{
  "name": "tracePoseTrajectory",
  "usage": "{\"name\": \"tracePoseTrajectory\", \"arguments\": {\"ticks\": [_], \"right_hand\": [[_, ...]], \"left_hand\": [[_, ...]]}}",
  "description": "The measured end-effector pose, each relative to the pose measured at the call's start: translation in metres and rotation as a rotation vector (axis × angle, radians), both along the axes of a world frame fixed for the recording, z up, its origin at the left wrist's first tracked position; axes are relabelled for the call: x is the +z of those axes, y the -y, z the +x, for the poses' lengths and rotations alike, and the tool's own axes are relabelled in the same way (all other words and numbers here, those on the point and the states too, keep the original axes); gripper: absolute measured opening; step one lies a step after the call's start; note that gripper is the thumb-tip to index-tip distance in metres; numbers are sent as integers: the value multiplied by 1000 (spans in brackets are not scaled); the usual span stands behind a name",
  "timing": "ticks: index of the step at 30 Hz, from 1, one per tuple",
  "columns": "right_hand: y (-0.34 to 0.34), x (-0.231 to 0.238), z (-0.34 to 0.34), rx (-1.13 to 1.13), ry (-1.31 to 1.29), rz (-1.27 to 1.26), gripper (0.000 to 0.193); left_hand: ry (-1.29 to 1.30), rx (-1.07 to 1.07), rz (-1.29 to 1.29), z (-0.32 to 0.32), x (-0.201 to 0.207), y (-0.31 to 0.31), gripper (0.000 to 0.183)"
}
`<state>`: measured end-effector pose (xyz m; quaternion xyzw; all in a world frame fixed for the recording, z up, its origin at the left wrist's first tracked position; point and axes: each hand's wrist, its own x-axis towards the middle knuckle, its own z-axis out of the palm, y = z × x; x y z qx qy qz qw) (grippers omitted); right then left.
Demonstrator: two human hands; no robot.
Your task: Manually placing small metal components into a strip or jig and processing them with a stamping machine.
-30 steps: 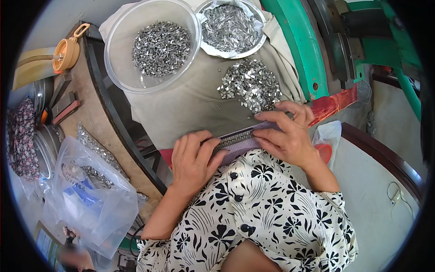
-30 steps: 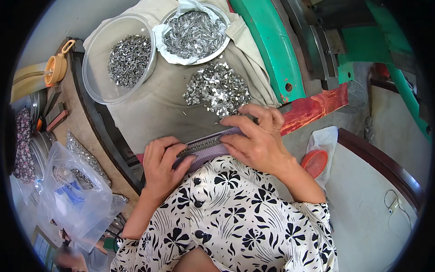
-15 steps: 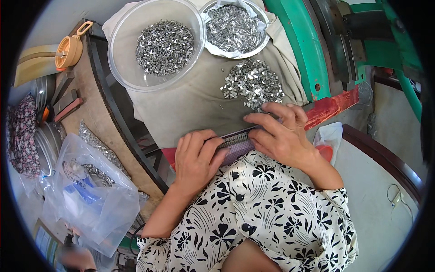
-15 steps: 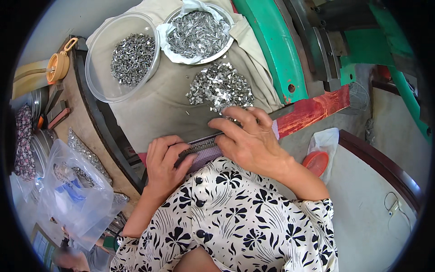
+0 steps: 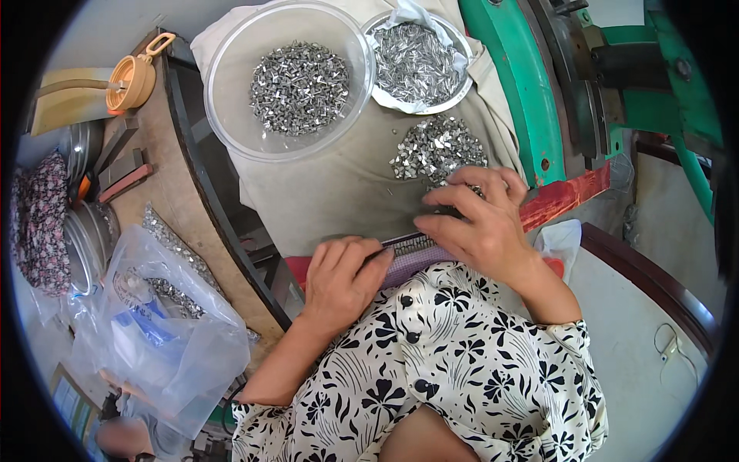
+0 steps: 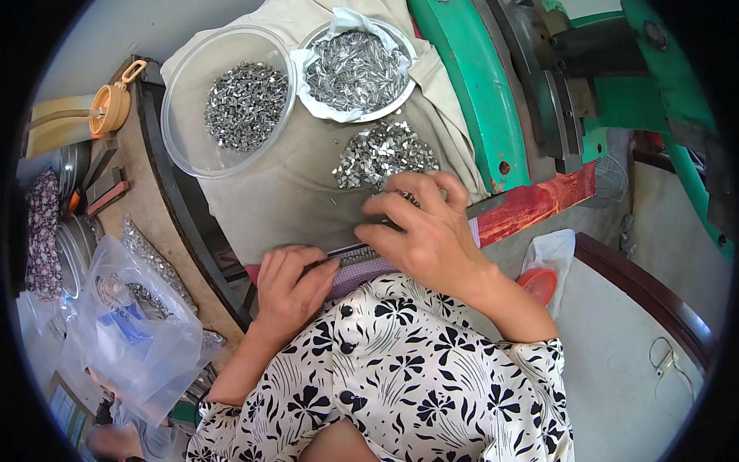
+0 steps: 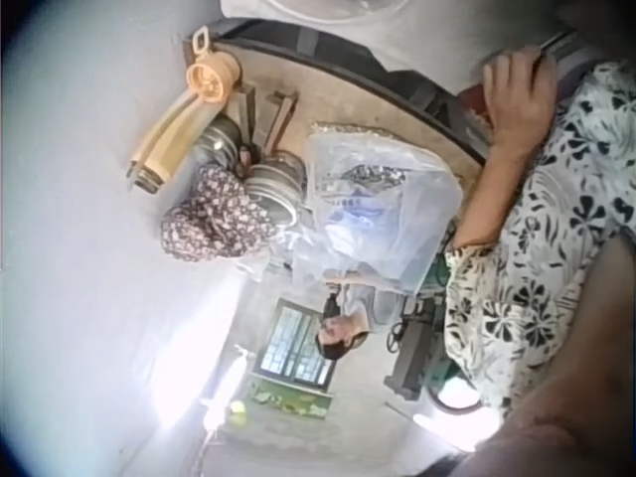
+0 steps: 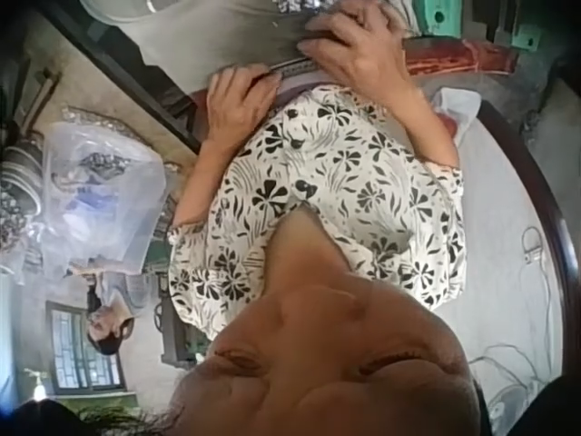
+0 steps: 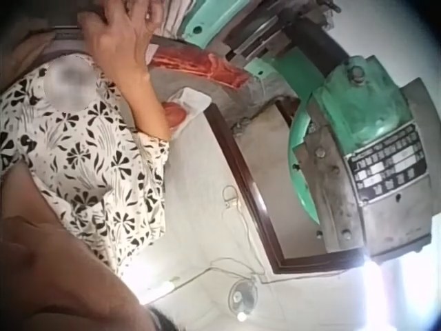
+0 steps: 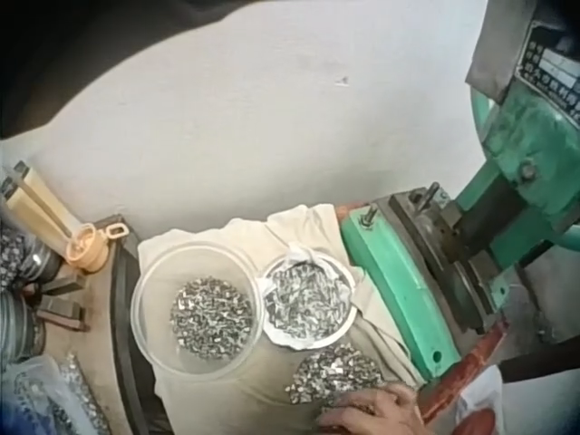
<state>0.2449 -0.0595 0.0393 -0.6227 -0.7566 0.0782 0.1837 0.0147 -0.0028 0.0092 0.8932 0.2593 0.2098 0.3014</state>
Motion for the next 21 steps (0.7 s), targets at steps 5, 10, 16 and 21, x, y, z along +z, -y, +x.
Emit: {"name": "tracePoseTrajectory", "arguments": {"ticks": [5,10,16,21], "right_hand": [[-35,-21,-6,44,-30,72,16],[-50,-26,-15,42,-28,70,9],[-50,-25,-18,-43,-63,128,18],[-71,-4,6,-242,83,435,15]], "left_hand": [[-35,-34,36,3,3,-2,19],[-51,16,-51,3,5,-4,19],[-55,63,-110,-12,2,-8,25],[3,100,-124,-15,-1,-6,24]]}}
